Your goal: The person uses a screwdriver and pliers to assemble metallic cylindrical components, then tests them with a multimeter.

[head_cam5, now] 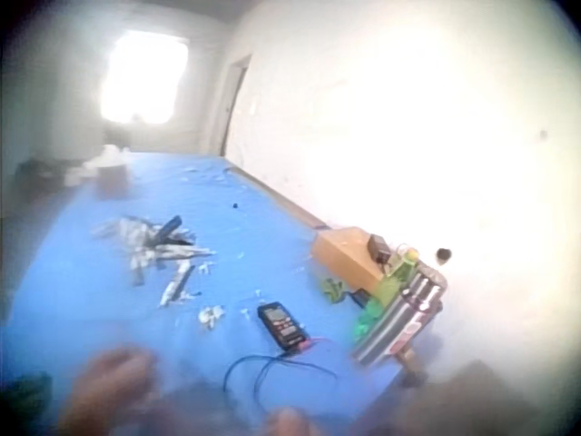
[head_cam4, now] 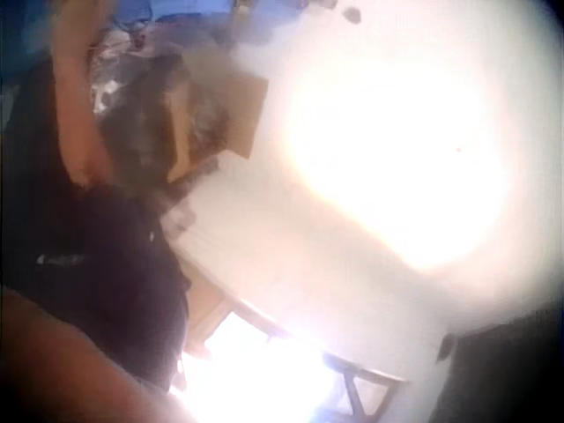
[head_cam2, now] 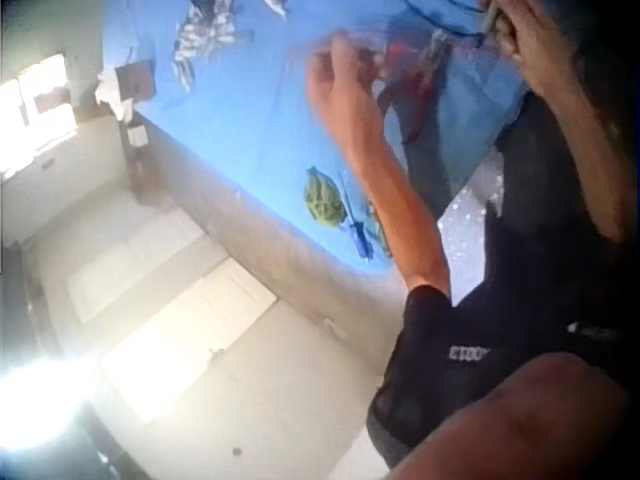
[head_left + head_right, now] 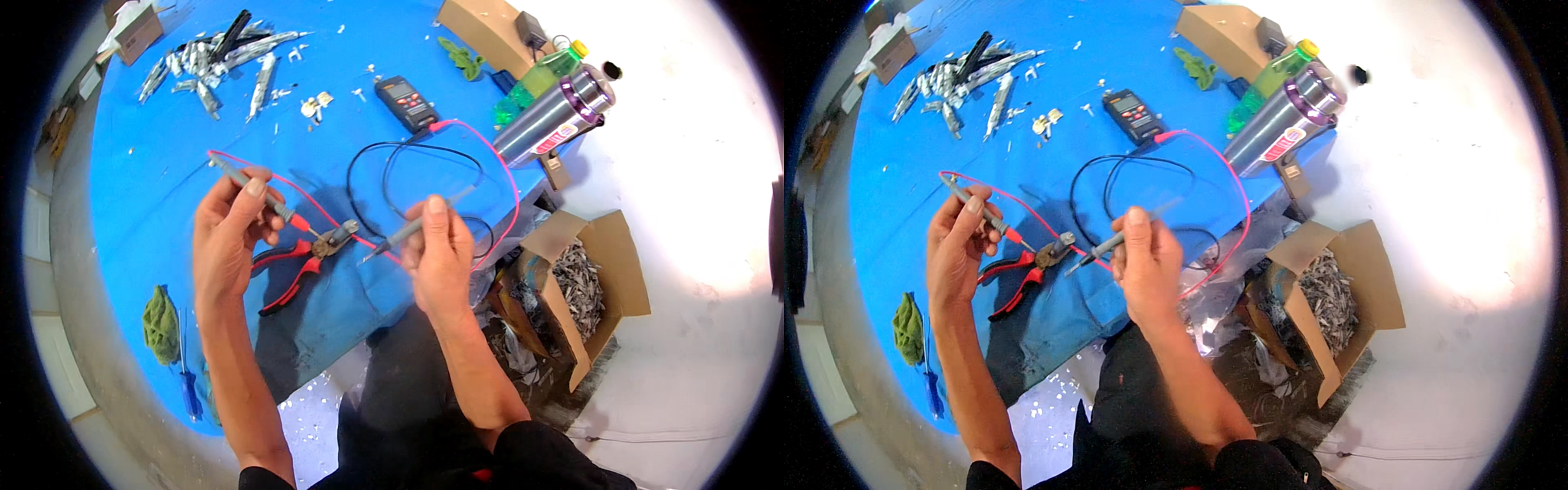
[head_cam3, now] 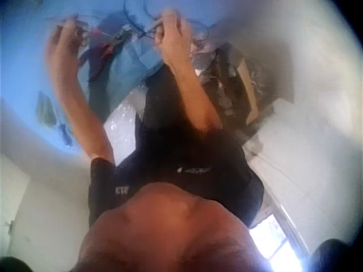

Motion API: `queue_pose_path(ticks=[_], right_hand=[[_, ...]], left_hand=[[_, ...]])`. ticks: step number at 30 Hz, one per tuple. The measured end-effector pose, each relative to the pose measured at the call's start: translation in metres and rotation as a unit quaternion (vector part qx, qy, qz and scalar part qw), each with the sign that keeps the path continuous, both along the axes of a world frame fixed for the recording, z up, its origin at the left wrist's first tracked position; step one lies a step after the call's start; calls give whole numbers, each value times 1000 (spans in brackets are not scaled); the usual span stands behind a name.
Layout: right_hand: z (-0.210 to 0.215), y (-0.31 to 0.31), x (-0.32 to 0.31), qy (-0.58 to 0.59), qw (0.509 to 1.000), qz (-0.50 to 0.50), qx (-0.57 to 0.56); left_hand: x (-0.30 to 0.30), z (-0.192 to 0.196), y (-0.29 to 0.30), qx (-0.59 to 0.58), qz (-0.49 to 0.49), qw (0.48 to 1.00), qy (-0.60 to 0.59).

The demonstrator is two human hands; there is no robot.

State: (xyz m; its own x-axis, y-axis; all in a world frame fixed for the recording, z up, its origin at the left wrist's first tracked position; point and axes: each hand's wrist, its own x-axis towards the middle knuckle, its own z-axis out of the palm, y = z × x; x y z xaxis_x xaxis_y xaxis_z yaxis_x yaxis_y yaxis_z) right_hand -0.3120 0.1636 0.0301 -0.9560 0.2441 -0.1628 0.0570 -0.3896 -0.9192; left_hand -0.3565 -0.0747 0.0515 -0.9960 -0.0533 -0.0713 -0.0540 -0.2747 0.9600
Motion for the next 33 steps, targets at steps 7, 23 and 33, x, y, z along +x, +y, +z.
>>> queue_pose_path(ticks=[7,23,33], right_hand=[[-30,-16,5,84,993,-66,45],[-31,-32,6,98,975,-159,121],[-30,-30,6,102,975,-144,132]], left_hand=[[-3,-10,-10,-12,-32,999,14],[-1,-16,18,-47,-41,997,39],[-2,-23,19,-54,-45,997,42]])
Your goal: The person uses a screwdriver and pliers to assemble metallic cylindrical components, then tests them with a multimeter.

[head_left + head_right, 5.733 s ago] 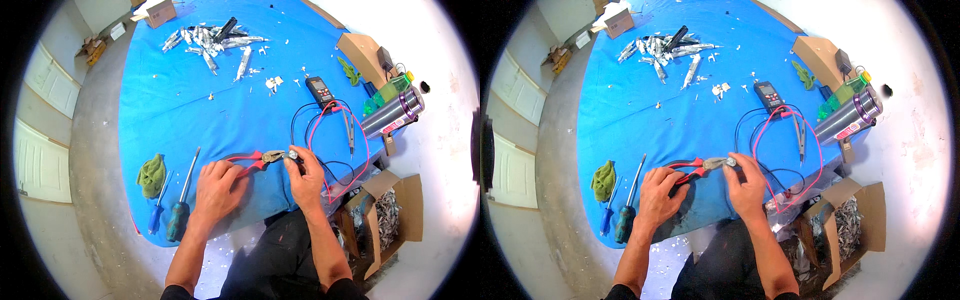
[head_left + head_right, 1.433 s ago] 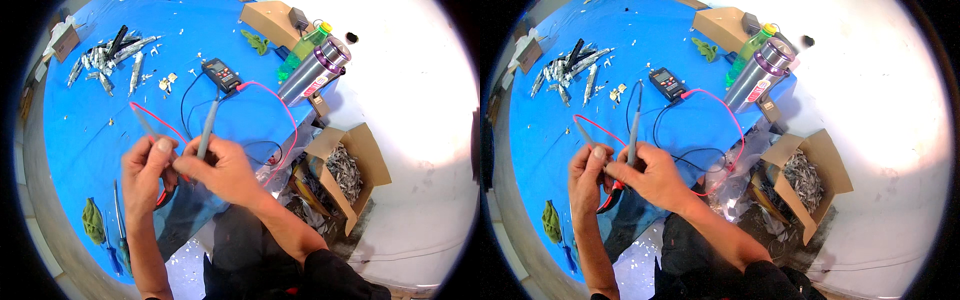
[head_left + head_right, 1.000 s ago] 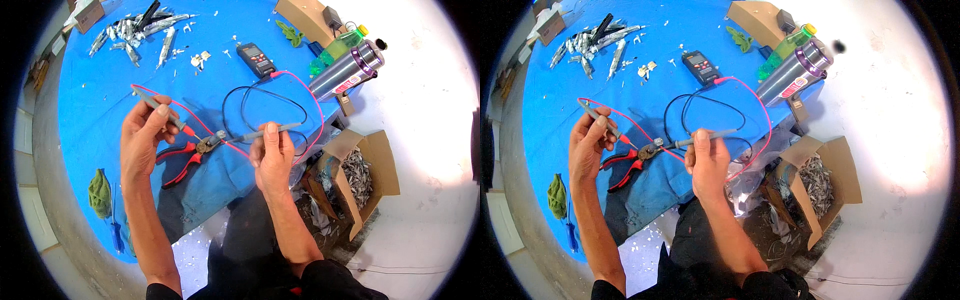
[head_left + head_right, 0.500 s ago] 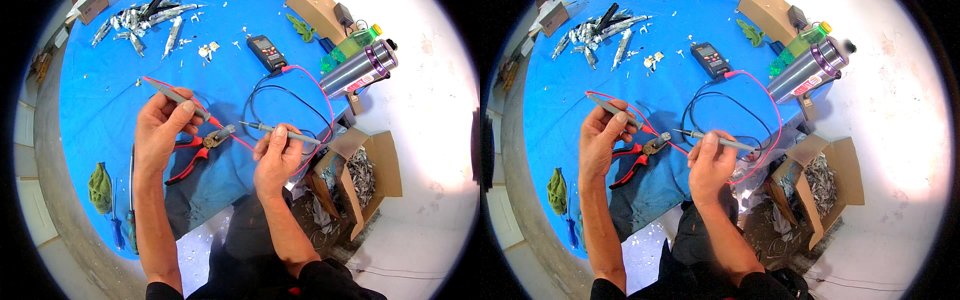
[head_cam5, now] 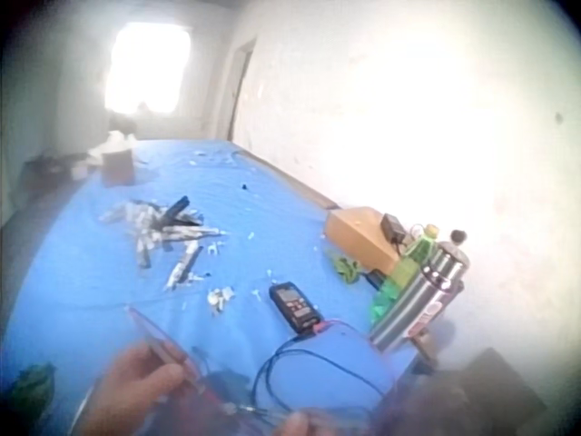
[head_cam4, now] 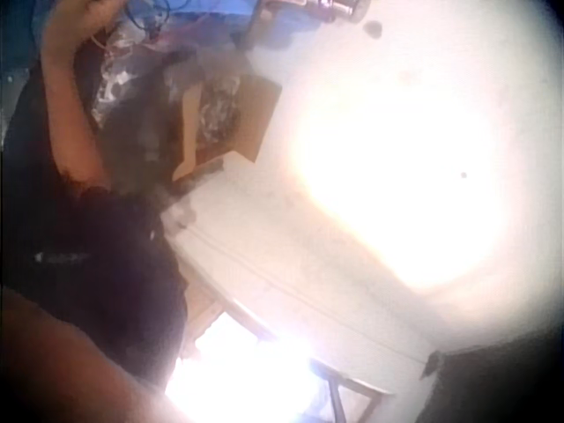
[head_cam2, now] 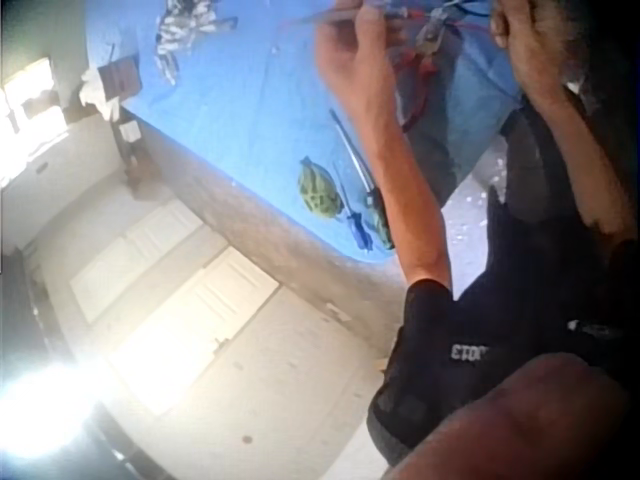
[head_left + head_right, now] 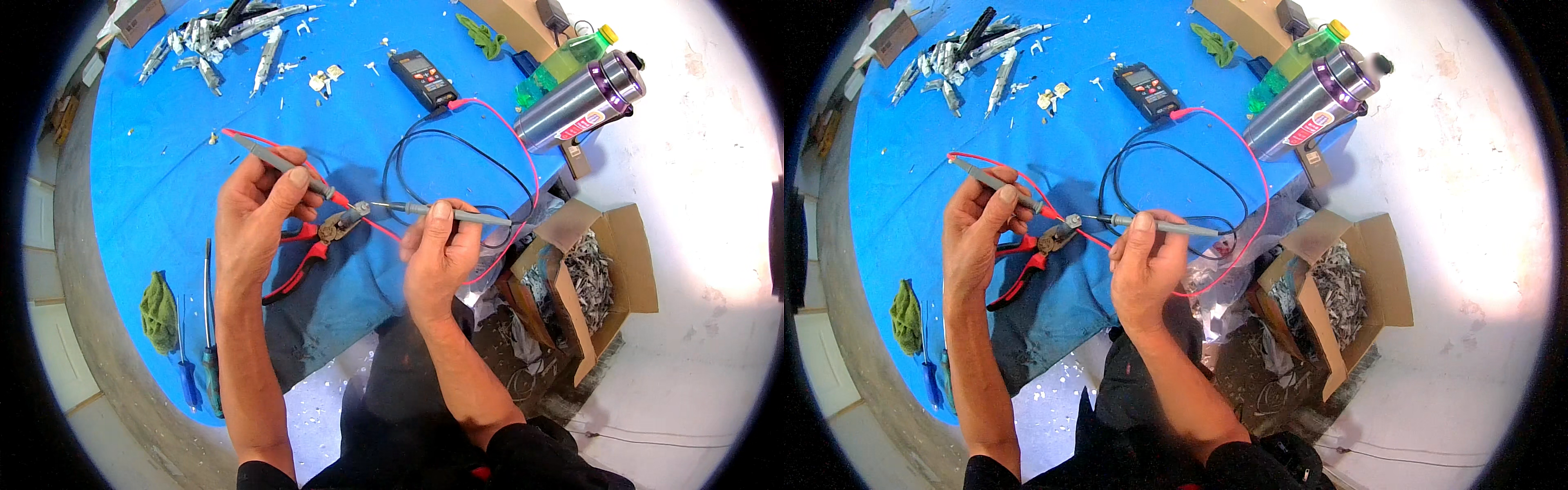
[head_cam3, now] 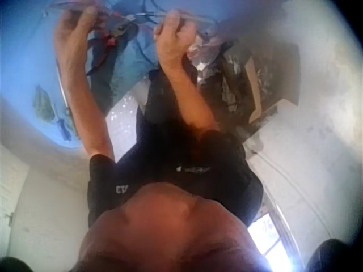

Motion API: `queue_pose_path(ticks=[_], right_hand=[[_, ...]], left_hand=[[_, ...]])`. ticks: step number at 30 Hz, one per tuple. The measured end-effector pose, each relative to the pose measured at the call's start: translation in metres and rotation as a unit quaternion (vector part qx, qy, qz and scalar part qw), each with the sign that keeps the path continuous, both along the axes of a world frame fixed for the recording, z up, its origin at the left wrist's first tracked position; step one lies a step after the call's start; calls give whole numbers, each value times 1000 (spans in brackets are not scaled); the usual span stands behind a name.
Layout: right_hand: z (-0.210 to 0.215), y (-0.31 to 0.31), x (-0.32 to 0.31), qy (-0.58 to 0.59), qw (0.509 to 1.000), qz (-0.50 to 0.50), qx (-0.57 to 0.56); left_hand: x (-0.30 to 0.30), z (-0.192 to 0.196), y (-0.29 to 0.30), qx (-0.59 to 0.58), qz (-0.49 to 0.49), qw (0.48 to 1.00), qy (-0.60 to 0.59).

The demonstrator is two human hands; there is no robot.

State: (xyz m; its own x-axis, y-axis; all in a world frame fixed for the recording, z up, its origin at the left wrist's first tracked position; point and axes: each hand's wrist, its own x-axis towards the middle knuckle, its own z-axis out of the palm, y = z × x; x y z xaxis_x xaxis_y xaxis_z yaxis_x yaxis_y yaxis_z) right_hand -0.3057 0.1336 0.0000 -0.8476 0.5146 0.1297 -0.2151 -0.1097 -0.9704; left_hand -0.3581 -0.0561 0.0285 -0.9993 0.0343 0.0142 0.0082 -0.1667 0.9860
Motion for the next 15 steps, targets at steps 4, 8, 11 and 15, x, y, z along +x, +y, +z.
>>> queue_pose_path(ticks=[4,8,11,15], right_hand=[[-2,-1,-2,-6,1000,-4,14],[-1,-1,-1,1,1000,1,4],[-1,-1,-1,-1,1000,4,1],[-3,-1,-2,2,1000,2,2]], left_hand=[[-1,-3,0,8,0,1000,-5],[-1,-1,2,12,4,1000,-6],[0,0,3,1,12,1000,-12],[0,0,3,4,12,1000,-12]])
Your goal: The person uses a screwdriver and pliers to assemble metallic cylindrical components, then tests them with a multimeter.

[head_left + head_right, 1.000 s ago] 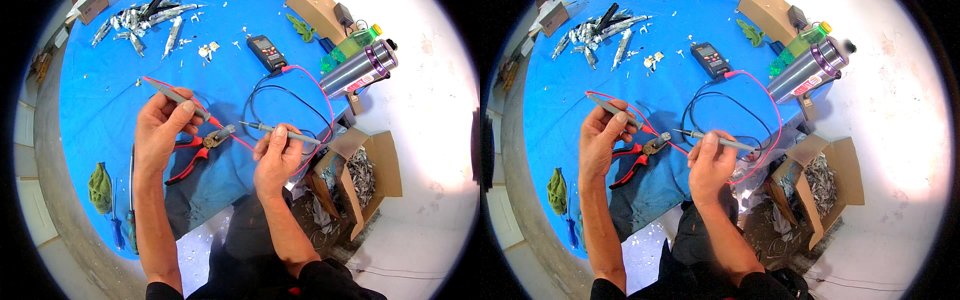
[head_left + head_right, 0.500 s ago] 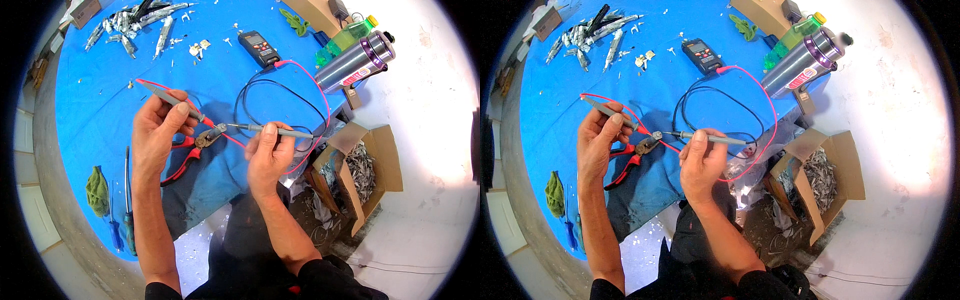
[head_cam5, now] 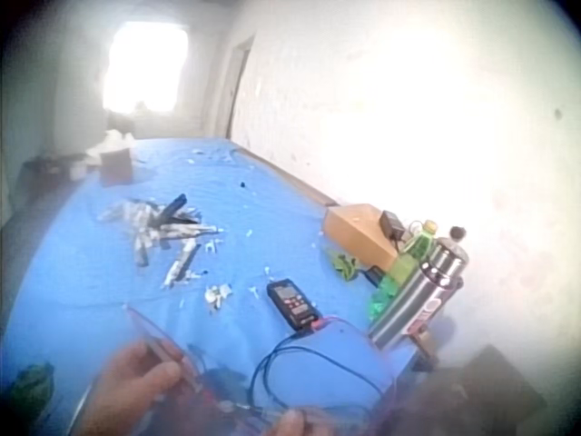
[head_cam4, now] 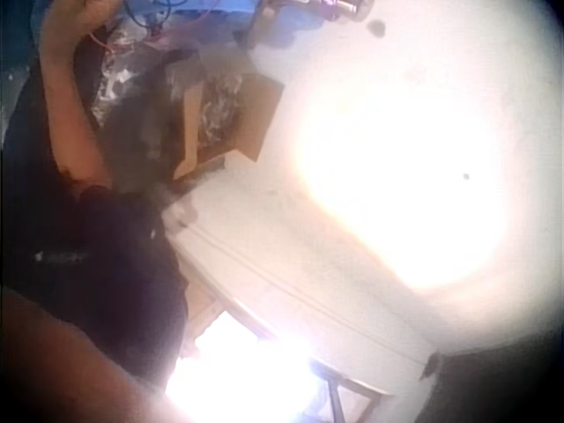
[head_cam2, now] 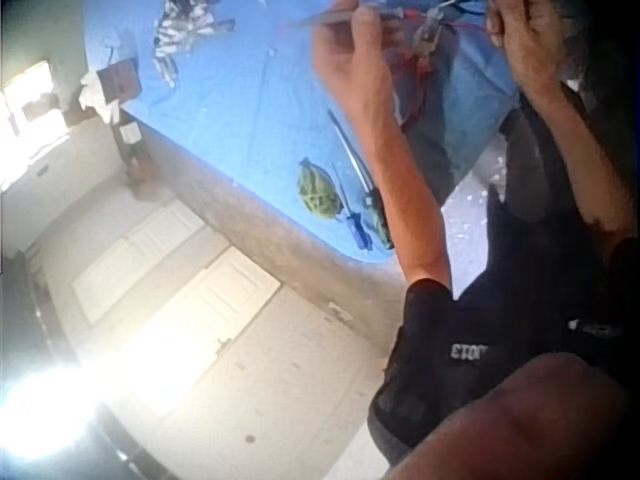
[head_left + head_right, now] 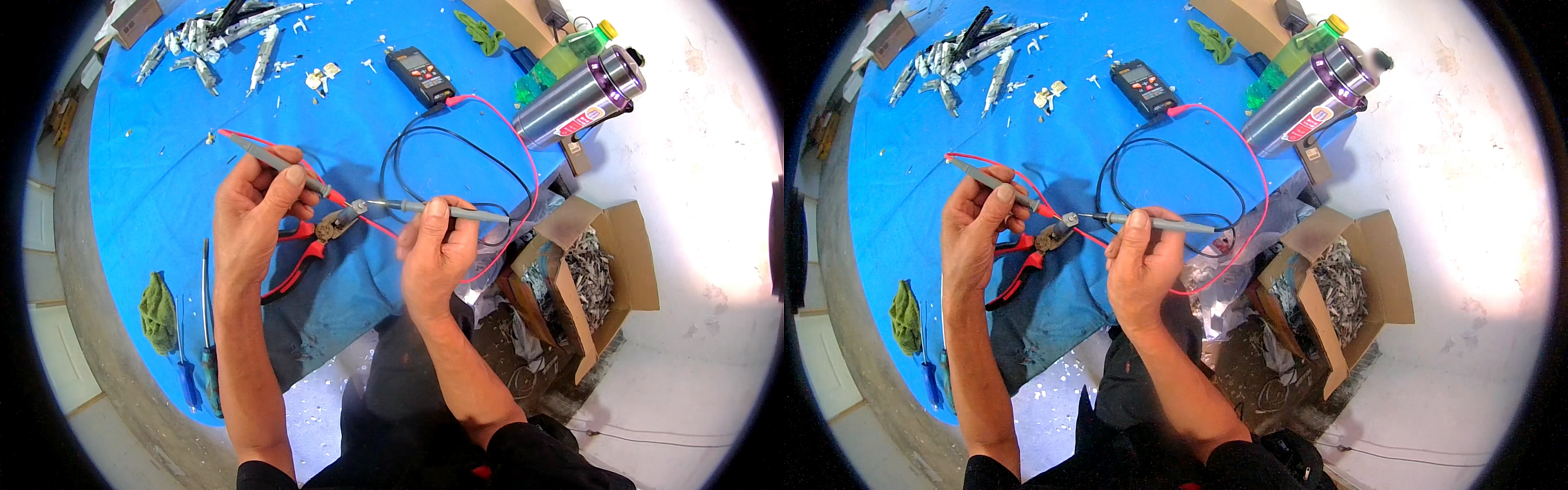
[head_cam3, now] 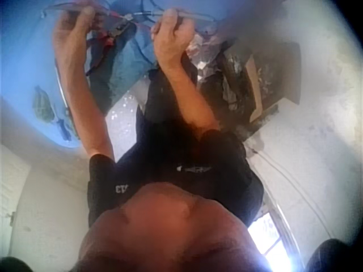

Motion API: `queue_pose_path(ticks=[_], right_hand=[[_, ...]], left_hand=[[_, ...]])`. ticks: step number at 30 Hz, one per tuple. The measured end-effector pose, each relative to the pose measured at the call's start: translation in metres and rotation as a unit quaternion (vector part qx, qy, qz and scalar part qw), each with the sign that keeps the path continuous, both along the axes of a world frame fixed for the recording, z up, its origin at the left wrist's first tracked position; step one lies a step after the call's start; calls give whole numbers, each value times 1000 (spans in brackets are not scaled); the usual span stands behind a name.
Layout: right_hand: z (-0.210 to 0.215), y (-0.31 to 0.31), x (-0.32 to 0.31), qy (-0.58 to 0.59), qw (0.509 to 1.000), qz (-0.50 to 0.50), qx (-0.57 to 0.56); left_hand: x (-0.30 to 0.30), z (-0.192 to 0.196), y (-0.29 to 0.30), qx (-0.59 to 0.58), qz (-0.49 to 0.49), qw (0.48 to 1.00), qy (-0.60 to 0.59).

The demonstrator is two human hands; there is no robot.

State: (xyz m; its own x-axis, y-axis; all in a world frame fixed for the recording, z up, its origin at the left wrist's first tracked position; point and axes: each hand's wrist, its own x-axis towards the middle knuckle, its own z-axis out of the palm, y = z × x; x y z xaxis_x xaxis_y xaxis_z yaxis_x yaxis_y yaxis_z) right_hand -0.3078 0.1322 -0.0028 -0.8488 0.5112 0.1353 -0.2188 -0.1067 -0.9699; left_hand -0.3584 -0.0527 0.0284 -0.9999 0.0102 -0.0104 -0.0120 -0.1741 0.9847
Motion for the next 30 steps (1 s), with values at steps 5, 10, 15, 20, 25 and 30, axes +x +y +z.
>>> queue_pose_path(ticks=[5,10,15,20,25,30], right_hand=[[0,-1,0,2,1000,-2,-5],[-2,1,1,8,999,13,-28],[-4,2,0,14,999,18,-24],[-6,1,0,19,999,19,-26],[-5,1,0,21,999,24,-28],[-5,1,0,18,999,24,-31]], left_hand=[[0,-1,0,-3,1,1000,-1],[-1,-3,-1,-7,2,1000,0],[-1,-2,0,-8,3,1000,2],[0,-1,1,-9,7,1000,0],[-1,-3,0,-6,5,1000,2],[-1,-3,0,-3,5,1000,1]])
